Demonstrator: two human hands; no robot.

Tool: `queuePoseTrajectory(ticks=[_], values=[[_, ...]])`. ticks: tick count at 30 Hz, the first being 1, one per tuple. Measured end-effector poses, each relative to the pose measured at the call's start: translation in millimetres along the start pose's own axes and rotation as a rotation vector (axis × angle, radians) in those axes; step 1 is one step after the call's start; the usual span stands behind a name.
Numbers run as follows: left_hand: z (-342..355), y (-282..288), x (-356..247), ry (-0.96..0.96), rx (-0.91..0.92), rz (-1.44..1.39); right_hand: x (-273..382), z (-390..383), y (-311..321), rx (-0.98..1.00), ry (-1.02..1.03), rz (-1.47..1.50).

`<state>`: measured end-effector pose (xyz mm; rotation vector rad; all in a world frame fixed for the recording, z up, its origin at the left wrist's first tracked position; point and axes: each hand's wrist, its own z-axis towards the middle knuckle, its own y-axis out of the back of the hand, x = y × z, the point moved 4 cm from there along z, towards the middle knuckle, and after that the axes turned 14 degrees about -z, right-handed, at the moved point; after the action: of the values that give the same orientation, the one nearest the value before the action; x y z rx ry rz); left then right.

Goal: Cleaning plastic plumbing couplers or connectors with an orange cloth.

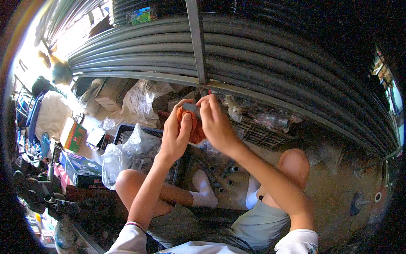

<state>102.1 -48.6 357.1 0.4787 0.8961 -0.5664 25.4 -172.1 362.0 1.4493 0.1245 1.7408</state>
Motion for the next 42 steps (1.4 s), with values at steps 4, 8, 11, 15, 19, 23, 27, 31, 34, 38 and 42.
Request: queuePoseTrajectory(ticks=[4,8,11,15,19,23,27,31,34,38,42], values=[[0.9,-2.0,3.8,0.205,-0.037,-0.257,1.9,3.7,16.5,0.019,0.008,0.072],[4.8,23.5,20.3,0.261,-0.324,-0.545,25.5,3.8,32.5,0.07,0.092,-0.075],[6.9,16.6,4.8,0.296,-0.287,-0.83,31.7,0.2,27.8,0.236,0.077,0.055],[-6.5,-2.6,2.9,0.296,-0.1,-0.592,22.2,1.4,23.0,0.003,0.276,-0.12],[-0.1,-4.2,-2.3,0.42,-0.074,-0.894,25.3,5.5,29.4,-0.073,0.358,-0.184],[6.7,-3.1,-17.0,0.29,0.03,-0.498,20.8,0.9,27.0,0.022,0.155,-0.055],[-3.6,5.7,17.3,0.374,-0.127,-0.439,32.7,-14.8,13.7,0.04,0.4,-0.191],[-5.7,16.0,55.2,0.49,0.025,-0.601,49.6,-15.8,14.0,0.094,0.774,-0.485],[-10.3,7.6,42.9,0.579,-0.124,-0.699,40.3,-8.5,11.6,0.01,0.592,-0.362],[-6.2,-1.8,14.4,0.452,-0.271,-0.658,29.4,-4.2,11.2,-0.042,0.439,-0.344],[-4.2,9.9,2.5,0.182,-0.243,-0.136,6.1,-8.7,-0.7,0.115,0.149,-0.037]])
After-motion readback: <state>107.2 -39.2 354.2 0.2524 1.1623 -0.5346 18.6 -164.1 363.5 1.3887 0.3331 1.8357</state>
